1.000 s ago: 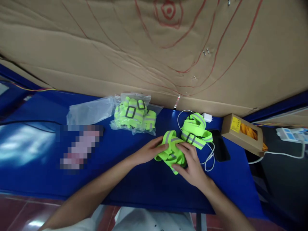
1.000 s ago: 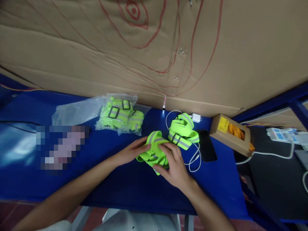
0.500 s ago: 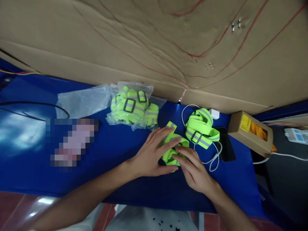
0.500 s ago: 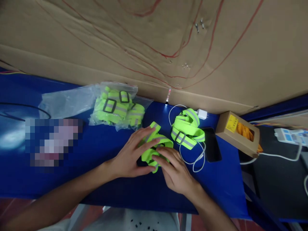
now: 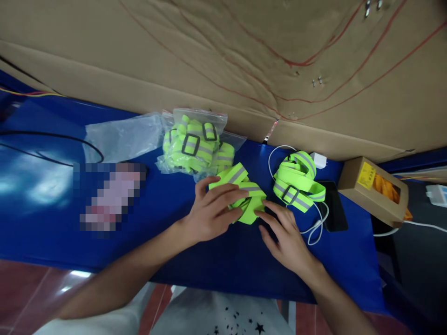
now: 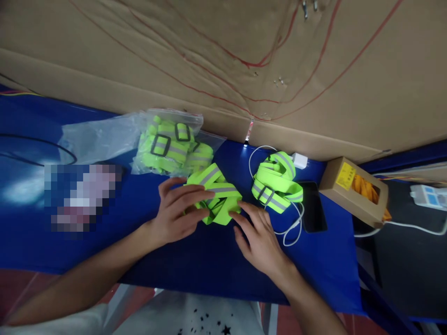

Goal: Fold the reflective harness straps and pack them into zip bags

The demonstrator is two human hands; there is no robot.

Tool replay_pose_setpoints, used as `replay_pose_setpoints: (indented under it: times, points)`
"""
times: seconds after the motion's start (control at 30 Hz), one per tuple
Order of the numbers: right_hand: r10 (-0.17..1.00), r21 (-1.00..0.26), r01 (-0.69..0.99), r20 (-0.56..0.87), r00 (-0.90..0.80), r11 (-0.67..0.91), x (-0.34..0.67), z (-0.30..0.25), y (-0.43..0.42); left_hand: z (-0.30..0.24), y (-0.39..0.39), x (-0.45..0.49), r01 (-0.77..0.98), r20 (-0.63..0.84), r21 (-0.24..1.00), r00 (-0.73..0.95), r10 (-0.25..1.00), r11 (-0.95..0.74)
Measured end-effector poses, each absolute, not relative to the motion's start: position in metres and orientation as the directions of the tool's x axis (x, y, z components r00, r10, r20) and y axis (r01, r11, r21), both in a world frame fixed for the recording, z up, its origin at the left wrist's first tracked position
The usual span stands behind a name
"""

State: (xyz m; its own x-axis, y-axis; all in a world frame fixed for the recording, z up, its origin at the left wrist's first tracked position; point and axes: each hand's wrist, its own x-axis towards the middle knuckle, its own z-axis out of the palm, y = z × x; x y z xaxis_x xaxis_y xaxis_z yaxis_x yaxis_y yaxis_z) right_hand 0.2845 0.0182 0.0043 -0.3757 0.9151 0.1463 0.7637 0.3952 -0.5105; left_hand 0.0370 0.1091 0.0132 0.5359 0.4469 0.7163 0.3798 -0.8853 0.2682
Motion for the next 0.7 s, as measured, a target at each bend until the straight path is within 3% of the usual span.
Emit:
replay_pose_setpoints:
  times: [0.07, 0.2, 0.3, 0.37, 0.5, 0.6, 0.7]
  points:
    - [0.919, -0.516, 0.766, 0.134, -0.37, 0.384, 0.285, 0.002, 0.017, 0.016, 0.109, 0.038, 0.369, 0.664, 0.217, 0.623, 0.413, -0.904]
    - [0.947, -0.576, 0.755, 0.132, -0.292, 0.313, 0.285, -0.003, 0.017, 0.021, 0.109, 0.044, 0.588, 0.408, 0.296, 0.634, 0.657, -0.752]
    - [0.969, -0.614, 0.751, 0.11, -0.223, 0.243, 0.285, -0.006, 0.019, 0.02, 0.109, 0.048, 0.635, 0.321, 0.335, 0.618, 0.718, -0.696]
    - [0.974, -0.627, 0.748, 0.088, -0.209, 0.217, 0.285, -0.007, 0.02, 0.018, 0.107, 0.049, 0.599, 0.316, 0.411, 0.614, 0.723, -0.688]
    - [0.968, -0.622, 0.743, 0.112, -0.226, 0.245, 0.284, -0.006, 0.018, 0.015, 0.108, 0.048, 0.457, 0.277, 0.675, 0.57, 0.774, -0.579]
    - [0.94, -0.565, 0.751, 0.204, -0.274, 0.342, 0.282, -0.002, 0.014, 0.011, 0.114, 0.045, 0.339, 0.198, 0.839, 0.538, 0.82, -0.425]
    - [0.876, -0.507, 0.715, 0.259, -0.406, 0.481, 0.281, 0.002, 0.012, 0.005, 0.117, 0.045, 0.22, 0.175, 0.913, 0.551, 0.816, -0.344]
